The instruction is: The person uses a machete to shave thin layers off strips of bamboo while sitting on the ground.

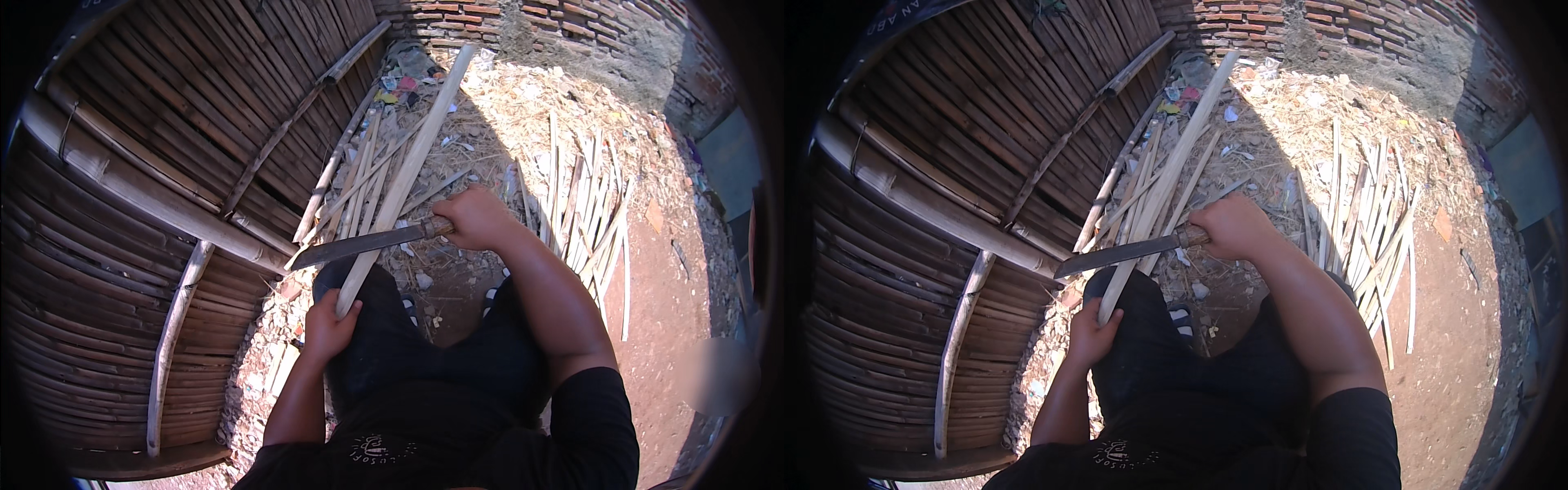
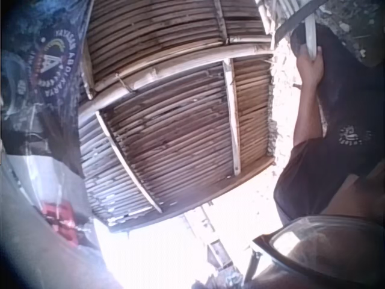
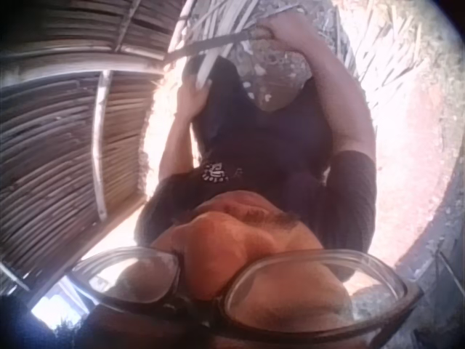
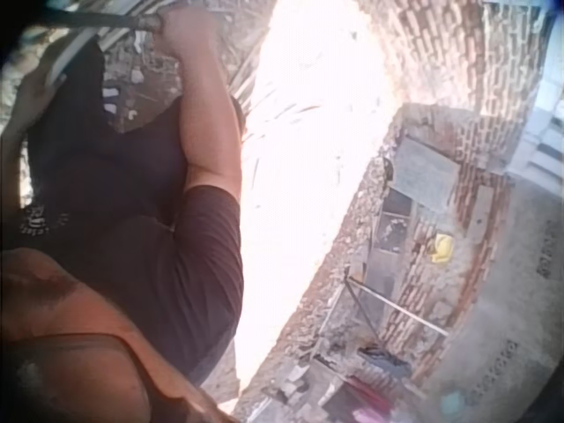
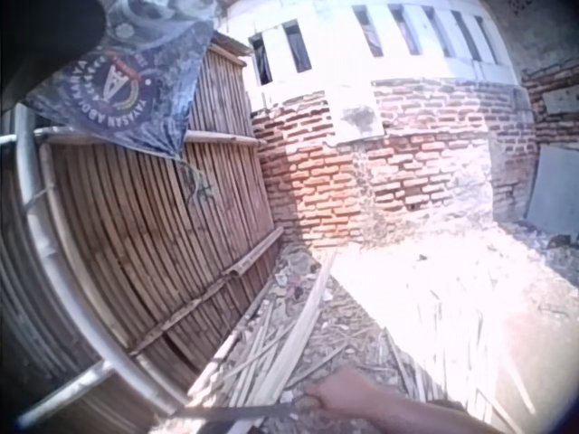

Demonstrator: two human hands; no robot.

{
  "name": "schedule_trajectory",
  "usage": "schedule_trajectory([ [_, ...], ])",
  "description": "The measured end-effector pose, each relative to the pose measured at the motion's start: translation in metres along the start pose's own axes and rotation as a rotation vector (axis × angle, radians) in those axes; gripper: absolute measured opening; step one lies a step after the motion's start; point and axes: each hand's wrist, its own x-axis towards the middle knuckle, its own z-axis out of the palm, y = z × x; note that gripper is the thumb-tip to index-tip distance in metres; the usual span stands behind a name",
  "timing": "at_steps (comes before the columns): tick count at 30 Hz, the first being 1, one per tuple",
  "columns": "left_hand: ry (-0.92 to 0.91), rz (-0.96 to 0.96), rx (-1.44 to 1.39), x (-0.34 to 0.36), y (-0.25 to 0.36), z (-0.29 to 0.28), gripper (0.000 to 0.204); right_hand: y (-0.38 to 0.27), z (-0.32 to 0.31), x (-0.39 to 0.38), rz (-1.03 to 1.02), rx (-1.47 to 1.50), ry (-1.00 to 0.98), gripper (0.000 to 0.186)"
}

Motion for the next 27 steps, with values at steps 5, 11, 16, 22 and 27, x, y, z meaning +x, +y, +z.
schedule_trajectory([
  [5, -0.021, -0.014, -0.057, 0.000, 0.003, -0.002, 0.041, 0.034, -0.012, -0.013, 0.411, 0.125, 0.080, 0.029],
  [11, -0.029, -0.016, -0.073, 0.001, 0.002, 0.000, 0.040, 0.052, -0.014, -0.021, 0.425, 0.173, 0.212, 0.030],
  [16, -0.031, -0.043, -0.108, 0.001, -0.004, 0.002, 0.041, 0.014, 0.005, -0.006, 0.111, 0.031, 0.096, 0.022],
  [22, -0.005, -0.029, -0.081, -0.001, -0.003, 0.000, 0.042, -0.011, -0.002, 0.005, 0.085, -0.037, -0.077, 0.026],
  [27, -0.041, -0.076, -0.074, 0.000, 0.004, -0.003, 0.041, 0.041, -0.011, -0.011, 0.459, 0.148, 0.159, 0.031],
])
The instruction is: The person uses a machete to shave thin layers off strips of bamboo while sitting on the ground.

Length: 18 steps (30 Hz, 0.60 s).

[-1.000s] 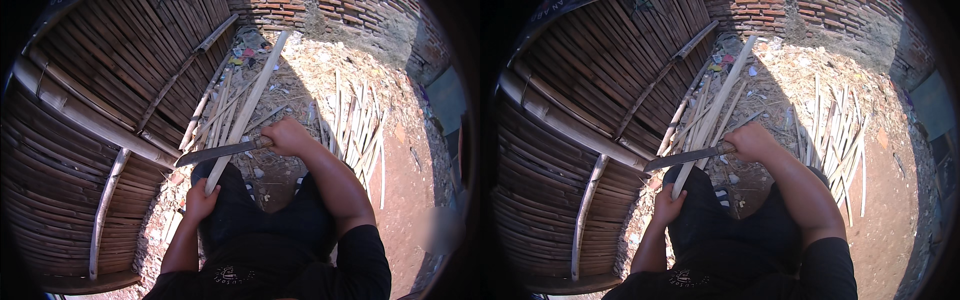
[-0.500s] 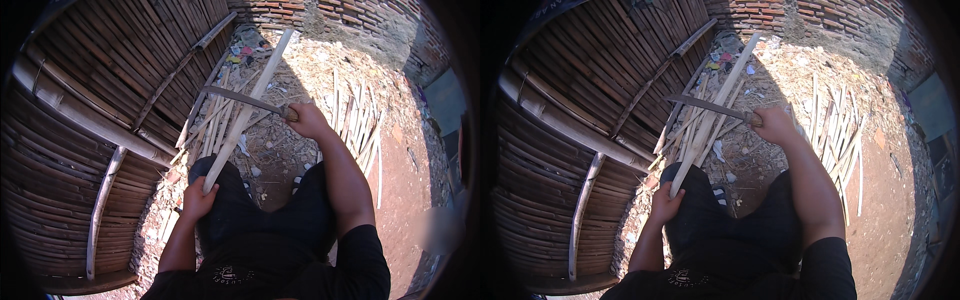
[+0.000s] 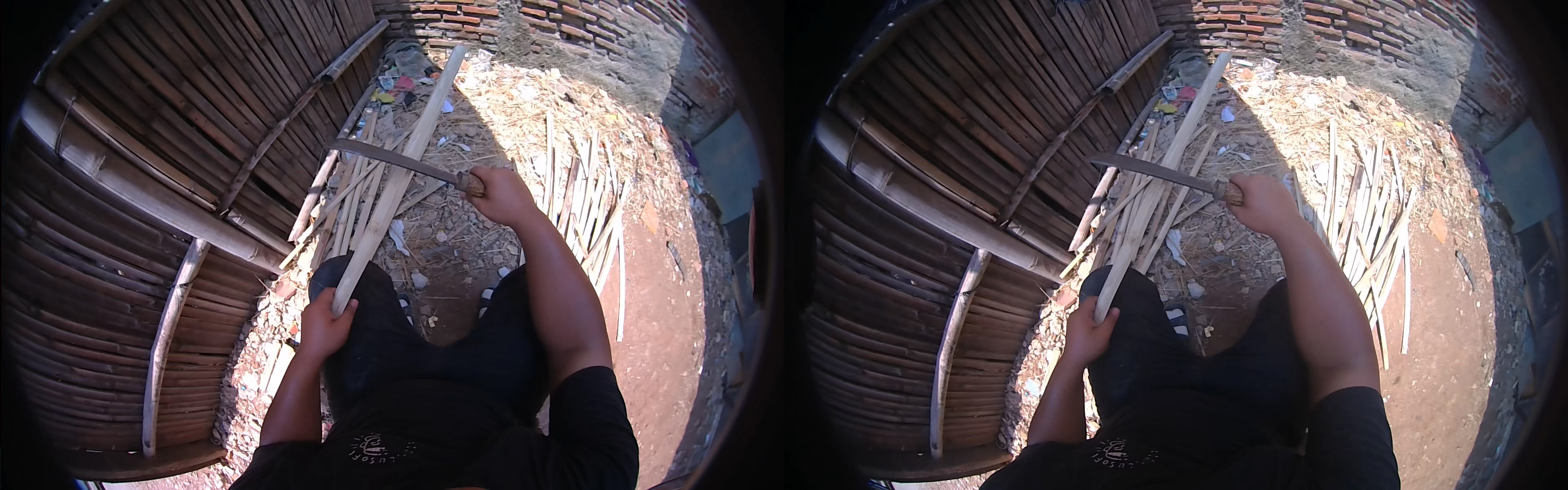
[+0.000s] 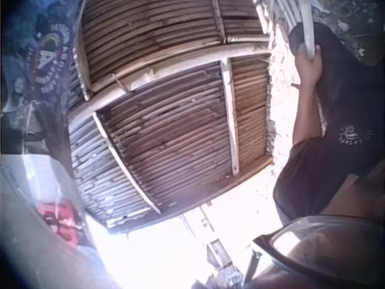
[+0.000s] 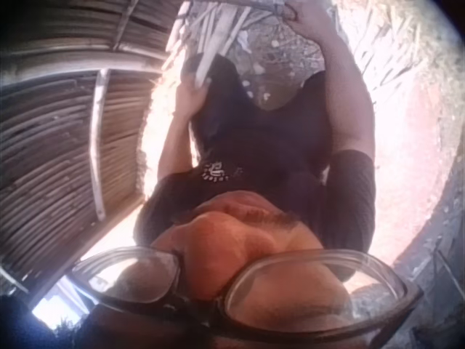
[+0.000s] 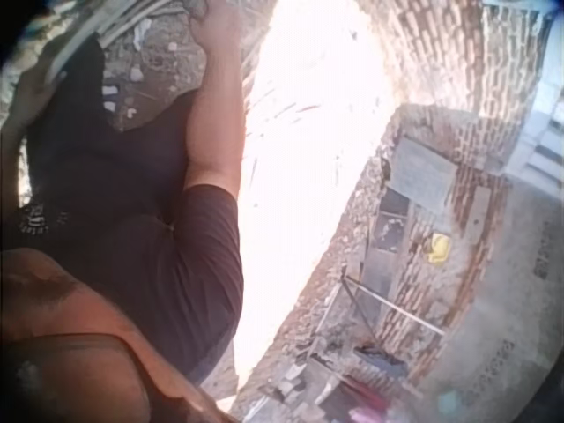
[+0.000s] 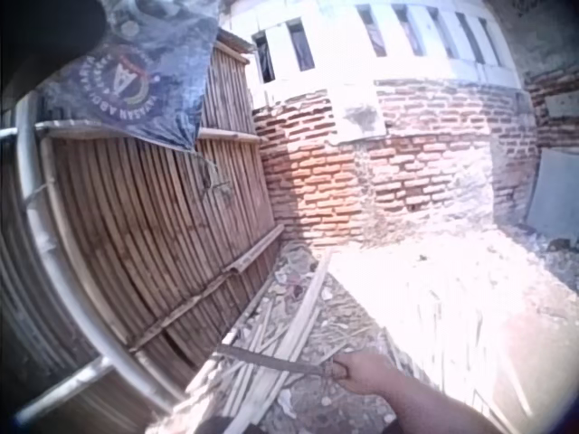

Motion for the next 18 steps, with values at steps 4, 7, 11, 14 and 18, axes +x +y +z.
schedule_trajectory([
  [4, -0.010, 0.001, 0.045, 0.000, 0.005, -0.001, 0.041, 0.007, -0.015, -0.003, 0.107, 0.026, -0.052, 0.037],
  [7, -0.015, 0.005, 0.034, 0.001, 0.004, 0.000, 0.041, -0.003, -0.002, -0.007, -0.073, -0.050, -0.040, 0.033],
  [11, -0.025, -0.007, 0.009, 0.002, 0.003, -0.001, 0.041, -0.038, 0.019, -0.012, -0.349, -0.186, -0.177, 0.030],
  [14, 0.012, 0.031, -0.012, 0.002, -0.007, 0.001, 0.041, -0.057, 0.019, -0.013, -0.443, -0.235, -0.217, 0.029],
  [18, 0.014, 0.034, 0.024, 0.000, 0.001, 0.000, 0.041, -0.024, 0.010, -0.008, -0.260, -0.081, -0.120, 0.029],
])
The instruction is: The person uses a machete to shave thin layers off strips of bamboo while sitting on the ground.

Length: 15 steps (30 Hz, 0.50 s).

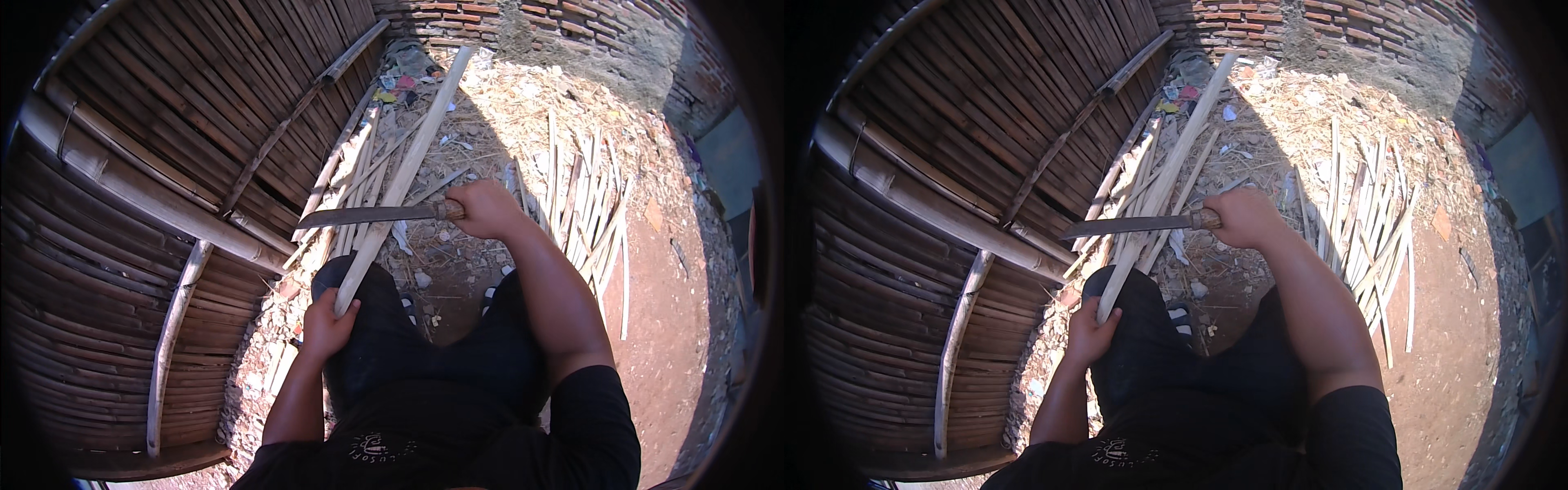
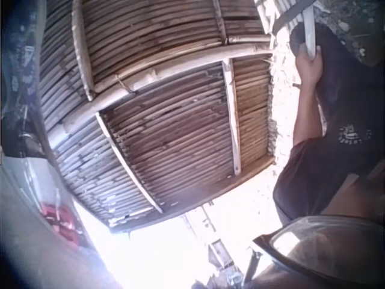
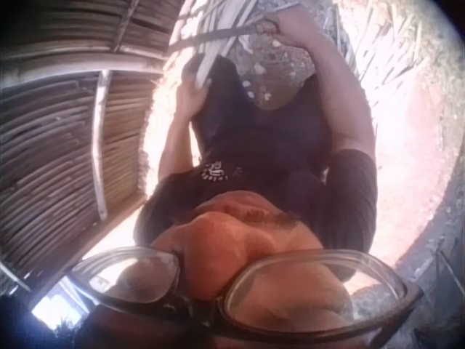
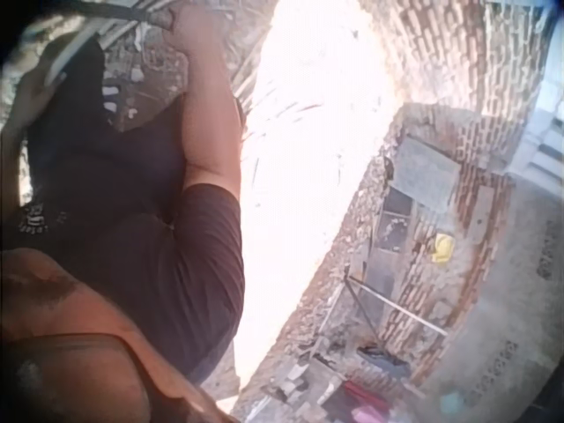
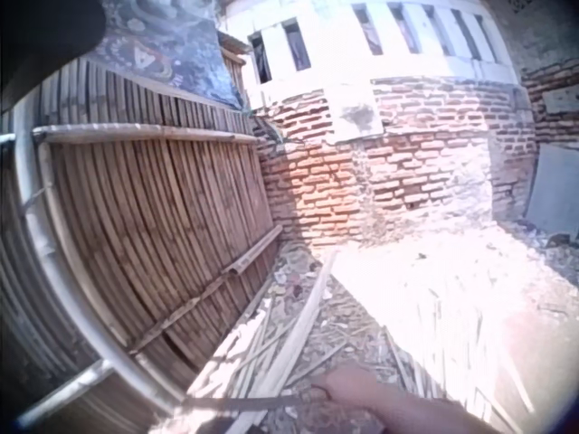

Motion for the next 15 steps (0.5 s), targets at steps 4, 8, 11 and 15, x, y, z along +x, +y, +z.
schedule_trajectory([
  [4, -0.014, -0.020, 0.016, 0.000, 0.002, 0.000, 0.041, 0.039, -0.014, -0.004, 0.386, 0.136, 0.179, 0.033],
  [8, -0.010, 0.001, -0.001, 0.000, 0.000, 0.002, 0.041, 0.045, -0.019, -0.008, 0.410, 0.174, 0.128, 0.036],
  [11, -0.025, -0.027, -0.012, 0.001, 0.000, 0.002, 0.041, 0.033, -0.006, -0.006, 0.184, 0.118, 0.111, 0.036],
  [15, -0.017, -0.031, -0.067, 0.001, -0.008, 0.003, 0.041, -0.002, 0.010, 0.001, -0.153, -0.040, -0.011, 0.027],
])
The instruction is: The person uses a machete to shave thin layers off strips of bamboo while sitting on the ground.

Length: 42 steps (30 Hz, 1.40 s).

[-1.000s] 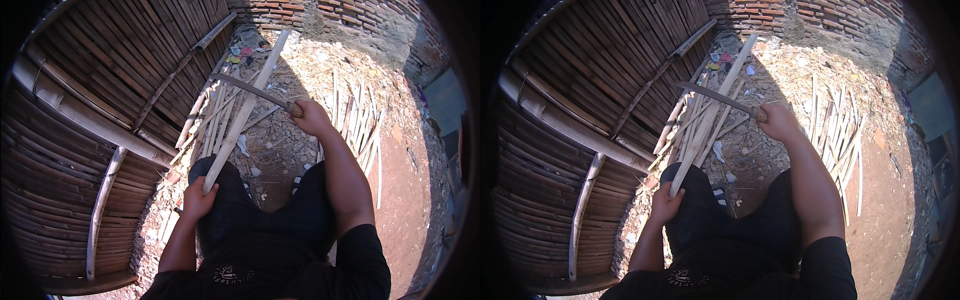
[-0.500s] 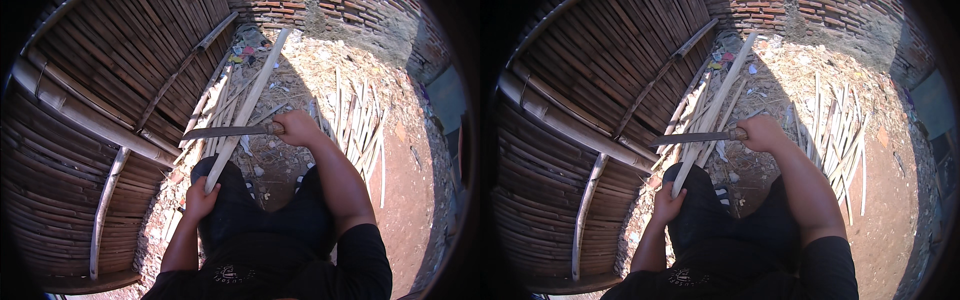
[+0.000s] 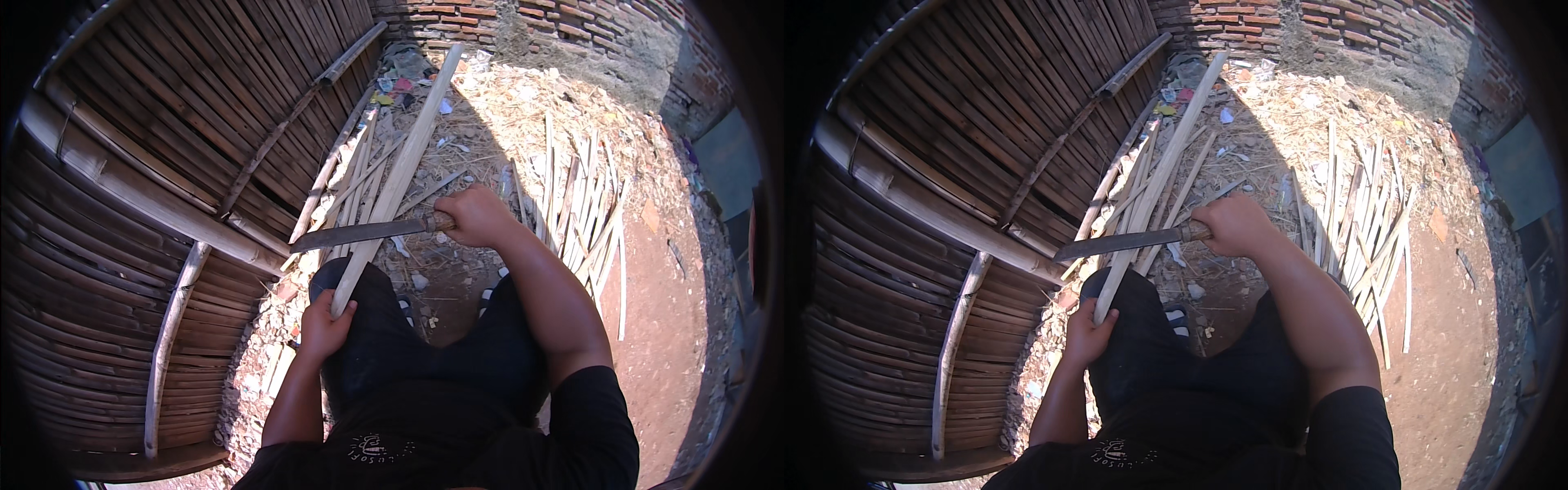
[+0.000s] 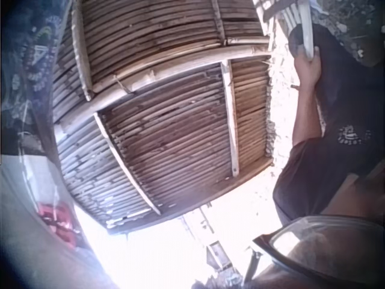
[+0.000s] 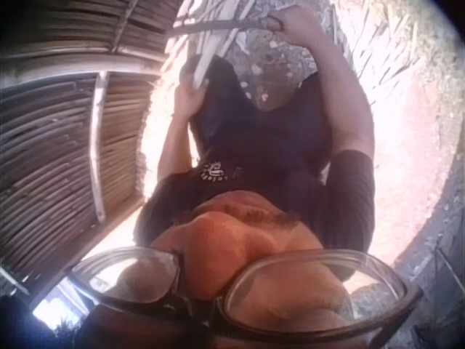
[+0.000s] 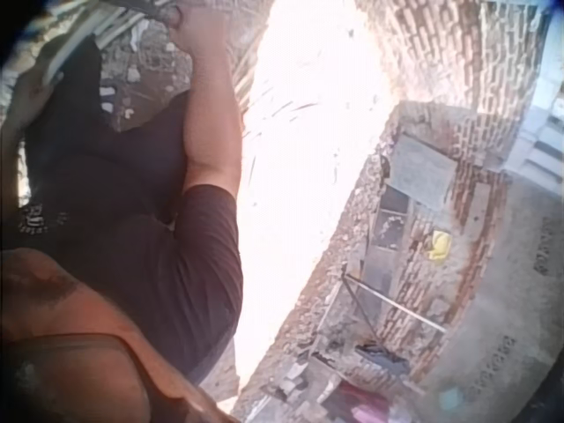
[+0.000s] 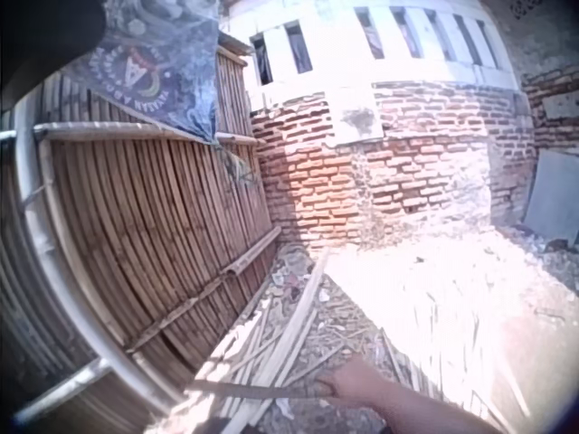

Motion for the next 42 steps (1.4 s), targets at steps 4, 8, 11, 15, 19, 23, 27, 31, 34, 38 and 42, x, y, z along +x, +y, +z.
schedule_trajectory([
  [4, 0.007, 0.025, 0.040, -0.001, -0.001, 0.000, 0.040, -0.017, -0.007, 0.005, -0.066, -0.091, -0.013, 0.027],
  [8, 0.015, 0.028, 0.070, -0.003, 0.003, -0.001, 0.040, 0.017, -0.016, -0.007, 0.179, -0.003, 0.083, 0.027],
  [11, -0.002, -0.004, 0.059, -0.002, 0.011, -0.001, 0.039, 0.045, -0.029, -0.016, 0.490, 0.079, 0.165, 0.032],
  [15, 0.008, 0.020, 0.042, -0.002, 0.011, -0.001, 0.039, 0.045, -0.035, -0.018, 0.586, 0.145, 0.160, 0.036],
  [19, -0.001, 0.004, 0.054, -0.002, 0.012, -0.002, 0.039, 0.021, -0.017, -0.012, 0.236, 0.023, 0.136, 0.031],
  [23, 0.014, 0.019, 0.064, -0.002, 0.008, -0.001, 0.039, -0.011, -0.006, 0.002, -0.008, -0.129, -0.061, 0.031],
  [27, 0.040, 0.062, 0.063, -0.003, 0.002, 0.001, 0.040, 0.008, -0.015, -0.003, 0.104, 0.005, 0.049, 0.029],
  [31, 0.019, 0.014, 0.107, -0.002, 0.012, -0.001, 0.041, 0.046, -0.027, -0.015, 0.513, 0.110, 0.143, 0.034],
  [34, 0.010, -0.007, 0.105, -0.002, 0.013, -0.001, 0.041, 0.049, -0.036, -0.021, 0.566, 0.129, 0.151, 0.035],
  [38, 0.007, 0.003, 0.028, 0.000, 0.008, 0.000, 0.043, 0.037, -0.020, -0.019, 0.287, 0.068, 0.214, 0.036],
  [42, 0.003, -0.017, 0.059, 0.000, 0.002, -0.004, 0.043, -0.005, -0.011, -0.002, 0.080, 0.027, 0.017, 0.036],
])
